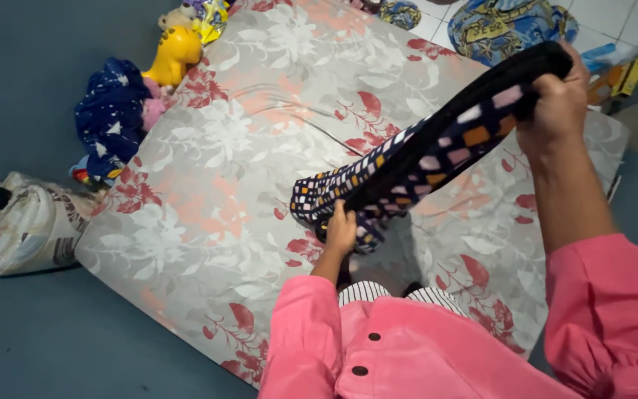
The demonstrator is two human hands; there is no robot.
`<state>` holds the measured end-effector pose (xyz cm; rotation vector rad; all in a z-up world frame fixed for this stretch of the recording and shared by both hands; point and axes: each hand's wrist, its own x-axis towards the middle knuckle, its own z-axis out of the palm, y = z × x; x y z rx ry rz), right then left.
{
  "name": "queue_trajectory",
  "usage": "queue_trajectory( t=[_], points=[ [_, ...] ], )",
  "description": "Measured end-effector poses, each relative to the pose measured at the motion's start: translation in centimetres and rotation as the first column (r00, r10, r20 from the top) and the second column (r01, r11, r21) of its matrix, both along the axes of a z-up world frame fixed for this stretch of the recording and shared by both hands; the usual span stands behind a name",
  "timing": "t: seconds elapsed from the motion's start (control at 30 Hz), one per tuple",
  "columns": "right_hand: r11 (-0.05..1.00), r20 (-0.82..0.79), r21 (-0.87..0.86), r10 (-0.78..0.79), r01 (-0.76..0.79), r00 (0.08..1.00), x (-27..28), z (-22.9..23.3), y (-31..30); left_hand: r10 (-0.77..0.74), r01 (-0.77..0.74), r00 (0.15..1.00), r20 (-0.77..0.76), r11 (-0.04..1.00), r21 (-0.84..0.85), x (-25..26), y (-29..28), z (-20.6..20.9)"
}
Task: Folding a blanket and arranging bedsheets on a mattress.
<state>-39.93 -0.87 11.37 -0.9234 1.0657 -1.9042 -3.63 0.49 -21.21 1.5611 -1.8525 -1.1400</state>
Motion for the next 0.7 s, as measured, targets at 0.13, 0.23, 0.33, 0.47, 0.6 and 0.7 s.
queue_trajectory(
  t=[0.13, 0.23, 0.33, 0.47, 0.6, 0.7],
  points=[
    [0.992, 0.060, -0.056, -0.111, 0.114, 0.992, -4.2, -2.3, 0.0, 0.021, -0.022, 1.000, -0.017, 0.999, -0.049, 1.7, -2.2, 9.2],
    [0.978, 0.024, 0.012, -0.211, 0.210, 0.977, -7.6, -4.3, 1.2, -0.075, 0.083, 0.993, 0.088, 0.992, -0.094, 4.1, -3.6, 16.0],
    [0.967, 0.027, 0.019, -0.255, 0.255, 0.966, -10.7, -7.3, 2.5, -0.203, 0.245, 0.950, 0.236, 0.955, -0.167, 7.9, -5.8, 13.3],
    [0.948, 0.030, 0.064, -0.315, 0.313, 0.949, -10.8, -7.9, 5.4, -0.032, 0.181, 0.841, 0.540, 0.957, -0.225, 12.4, -6.8, 12.7],
    [0.941, 0.053, 0.074, -0.334, 0.330, 0.941, -14.3, -9.5, 9.3, 0.244, 0.039, 0.693, 0.678, 0.927, -0.373, 17.7, -5.4, 11.9],
    [0.913, -0.106, 0.182, -0.350, 0.364, 0.931, -14.9, -11.5, 11.8, 0.180, -0.210, 0.754, 0.631, 0.977, -0.027, 19.3, -5.5, 11.4]
  ],
)
